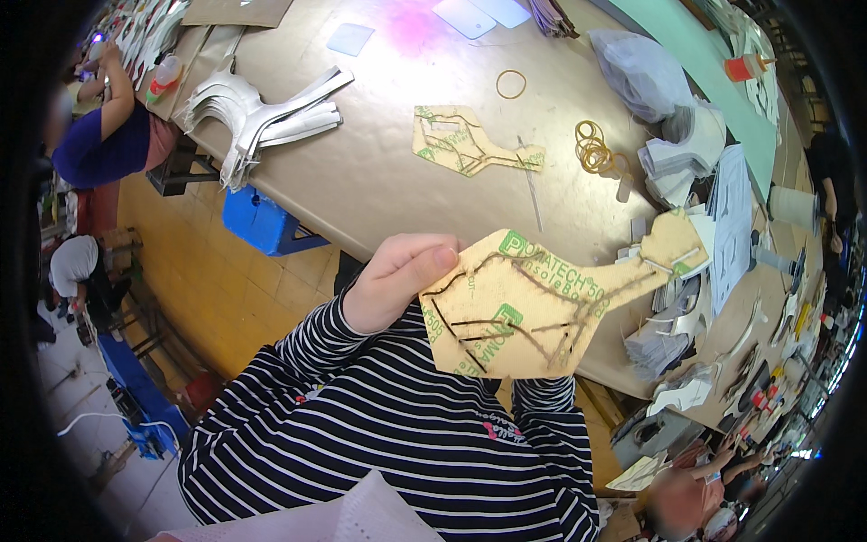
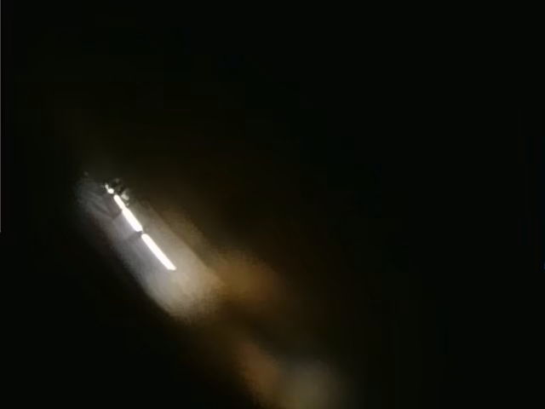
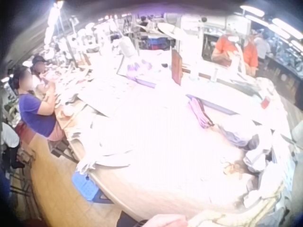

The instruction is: The person picks up a cardboard template and uses a purple pen to mark lines on it. They rotate the template and continue marking along its edges and interior lines, then place it back on the table.

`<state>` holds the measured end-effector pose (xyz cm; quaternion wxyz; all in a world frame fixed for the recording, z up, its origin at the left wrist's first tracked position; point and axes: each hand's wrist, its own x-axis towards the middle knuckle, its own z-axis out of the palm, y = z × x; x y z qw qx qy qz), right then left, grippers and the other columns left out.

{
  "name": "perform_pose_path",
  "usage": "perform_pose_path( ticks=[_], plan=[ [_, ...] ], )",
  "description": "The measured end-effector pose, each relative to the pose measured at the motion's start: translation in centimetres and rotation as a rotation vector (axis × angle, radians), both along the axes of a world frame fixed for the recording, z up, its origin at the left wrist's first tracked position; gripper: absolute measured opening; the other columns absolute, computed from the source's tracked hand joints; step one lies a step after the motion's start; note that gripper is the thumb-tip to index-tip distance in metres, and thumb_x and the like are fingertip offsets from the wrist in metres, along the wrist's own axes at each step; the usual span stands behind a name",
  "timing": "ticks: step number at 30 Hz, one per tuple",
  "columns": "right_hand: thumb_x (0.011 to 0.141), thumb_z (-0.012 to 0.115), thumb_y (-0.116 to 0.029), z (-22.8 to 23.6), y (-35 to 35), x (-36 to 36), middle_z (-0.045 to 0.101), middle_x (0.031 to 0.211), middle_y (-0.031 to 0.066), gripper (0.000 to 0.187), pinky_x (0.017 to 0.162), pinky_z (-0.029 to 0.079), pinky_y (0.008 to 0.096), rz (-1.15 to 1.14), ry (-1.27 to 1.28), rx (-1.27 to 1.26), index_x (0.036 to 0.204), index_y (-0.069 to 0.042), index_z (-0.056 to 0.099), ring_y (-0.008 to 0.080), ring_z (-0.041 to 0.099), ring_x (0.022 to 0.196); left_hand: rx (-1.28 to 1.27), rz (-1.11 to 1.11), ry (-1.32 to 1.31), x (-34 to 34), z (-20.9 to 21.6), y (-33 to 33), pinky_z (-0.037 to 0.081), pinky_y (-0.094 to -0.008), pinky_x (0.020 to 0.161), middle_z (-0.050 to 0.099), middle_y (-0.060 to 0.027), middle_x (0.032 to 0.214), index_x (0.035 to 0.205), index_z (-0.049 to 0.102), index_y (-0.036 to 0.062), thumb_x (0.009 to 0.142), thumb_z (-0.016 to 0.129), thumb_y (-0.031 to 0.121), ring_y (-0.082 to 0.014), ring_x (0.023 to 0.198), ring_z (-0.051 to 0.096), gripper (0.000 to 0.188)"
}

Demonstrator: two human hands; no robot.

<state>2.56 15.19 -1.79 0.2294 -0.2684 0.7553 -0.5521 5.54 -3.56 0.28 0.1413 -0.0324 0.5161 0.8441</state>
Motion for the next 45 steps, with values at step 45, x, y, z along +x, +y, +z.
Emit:
perform_pose_path(
  ticks=[45],
  plan=[
    [0.091,0.054,-0.028,-1.5,-1.0,1.3,0.050,0.132,0.0116,0.047,0.100,0.040,0.0374,-0.208,-0.592,-0.551,0.131,-0.007,0.044,0.0235,0.049,0.119,-0.266,-0.044,0.253,-0.2,0.2,-1.3,0.037,-0.0316,0.060,0.040,-0.0120,0.067,0.081,0.046,-0.0021,0.100,0.039,0.021,-0.0244,0.061,0.041,0.031]
  ],
)
